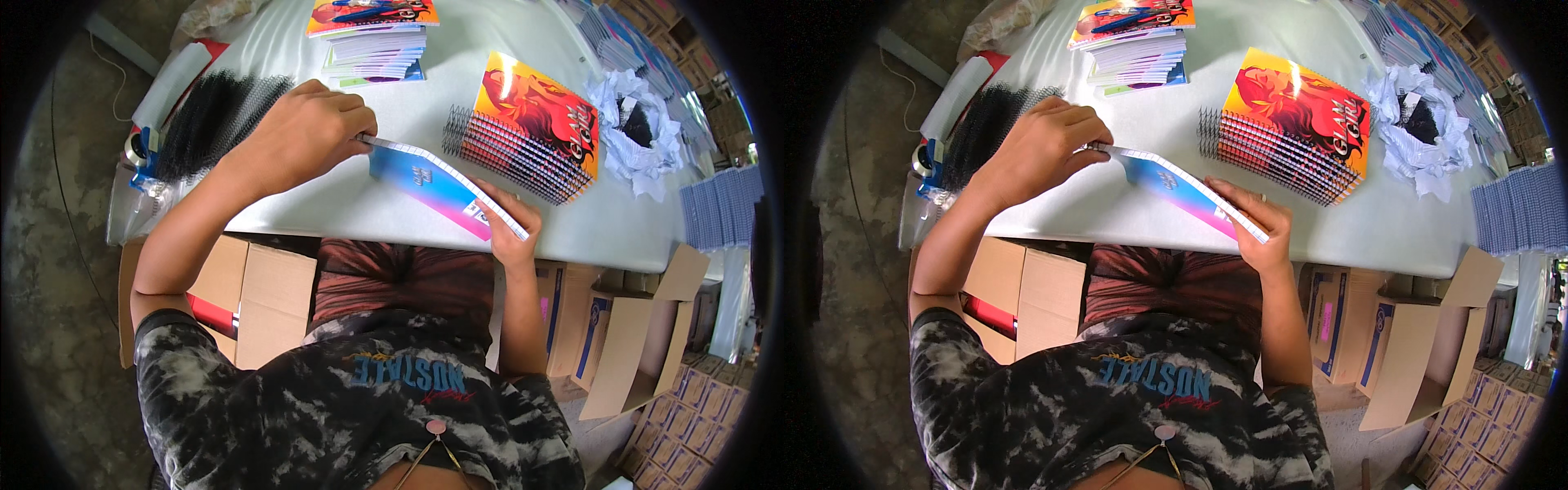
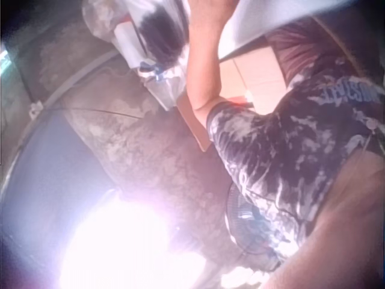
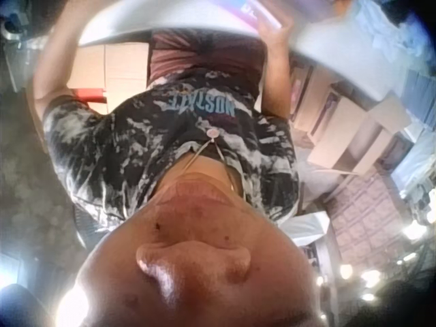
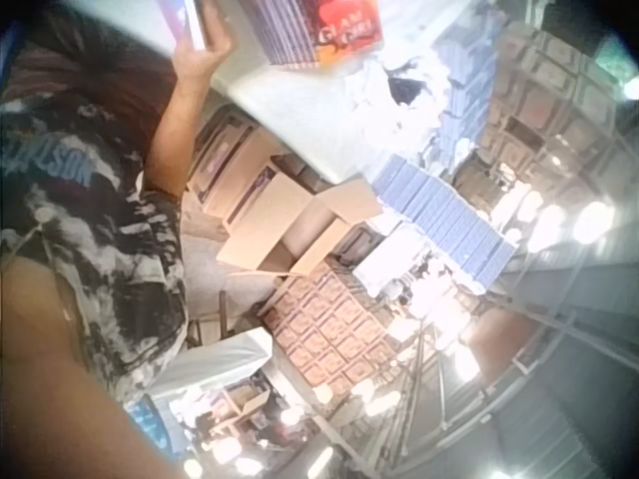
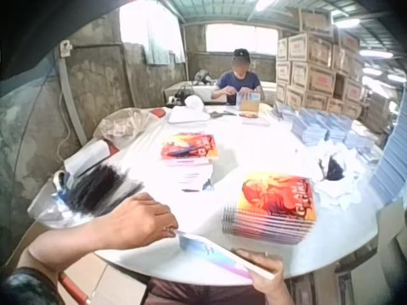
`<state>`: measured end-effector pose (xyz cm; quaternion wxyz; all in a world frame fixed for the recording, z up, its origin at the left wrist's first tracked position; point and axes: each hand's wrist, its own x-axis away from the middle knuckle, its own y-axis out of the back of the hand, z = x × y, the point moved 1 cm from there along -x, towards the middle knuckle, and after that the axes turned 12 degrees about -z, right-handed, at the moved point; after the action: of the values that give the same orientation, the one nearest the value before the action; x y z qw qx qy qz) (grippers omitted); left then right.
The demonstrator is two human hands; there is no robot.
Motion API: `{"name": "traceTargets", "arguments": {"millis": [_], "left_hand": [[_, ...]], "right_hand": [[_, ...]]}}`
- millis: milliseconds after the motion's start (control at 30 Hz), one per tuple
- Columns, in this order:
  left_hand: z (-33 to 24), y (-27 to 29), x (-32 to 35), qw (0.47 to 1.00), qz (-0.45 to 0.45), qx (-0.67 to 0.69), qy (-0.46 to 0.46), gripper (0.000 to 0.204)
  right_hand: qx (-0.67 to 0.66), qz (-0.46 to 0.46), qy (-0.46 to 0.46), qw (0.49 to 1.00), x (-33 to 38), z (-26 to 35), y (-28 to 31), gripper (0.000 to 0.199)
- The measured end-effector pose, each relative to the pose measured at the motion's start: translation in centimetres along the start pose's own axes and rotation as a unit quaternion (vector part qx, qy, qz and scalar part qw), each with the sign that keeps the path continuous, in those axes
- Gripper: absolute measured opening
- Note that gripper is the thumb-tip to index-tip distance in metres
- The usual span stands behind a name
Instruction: The person inserts spiral bindings into notebook covers and stacks the completed notebooks on a table. They repeatedly pick up a cover, insert a spiral, and place the finished notebook onto a growing pile.
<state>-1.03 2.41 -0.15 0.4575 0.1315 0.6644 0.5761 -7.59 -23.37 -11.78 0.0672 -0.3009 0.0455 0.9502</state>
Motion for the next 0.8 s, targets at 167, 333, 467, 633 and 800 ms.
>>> {"name": "traceTargets", "arguments": {"millis": [167, 333, 467, 633, 800], "left_hand": [[-0.7, -1.9, 2.0, 0.979, -0.174, -0.089, 0.056, 0.070], [-3.1, -8.7, 10.7, 0.955, -0.131, -0.201, -0.172, 0.100], [2.4, -4.5, 6.0, 0.916, -0.385, -0.111, 0.027, 0.106], [-1.8, -10.5, 12.8, 0.963, -0.215, -0.097, -0.127, 0.117], [4.8, -8.5, 9.0, 0.882, -0.469, 0.039, 0.011, 0.113]], "right_hand": [[-0.013, 0.014, 0.069, 0.997, 0.3, -0.1, -1.1, 0.025], [-0.036, -0.010, 0.090, 0.995, 1.1, -0.4, -2.1, 0.024], [-0.020, 0.044, 0.170, 0.984, 0.6, 1.4, -3.5, 0.027], [-0.013, -0.008, 0.162, 0.987, 1.1, 0.8, -4.2, 0.026], [0.001, 0.048, 0.209, 0.977, 1.0, 1.8, -5.5, 0.027]]}}
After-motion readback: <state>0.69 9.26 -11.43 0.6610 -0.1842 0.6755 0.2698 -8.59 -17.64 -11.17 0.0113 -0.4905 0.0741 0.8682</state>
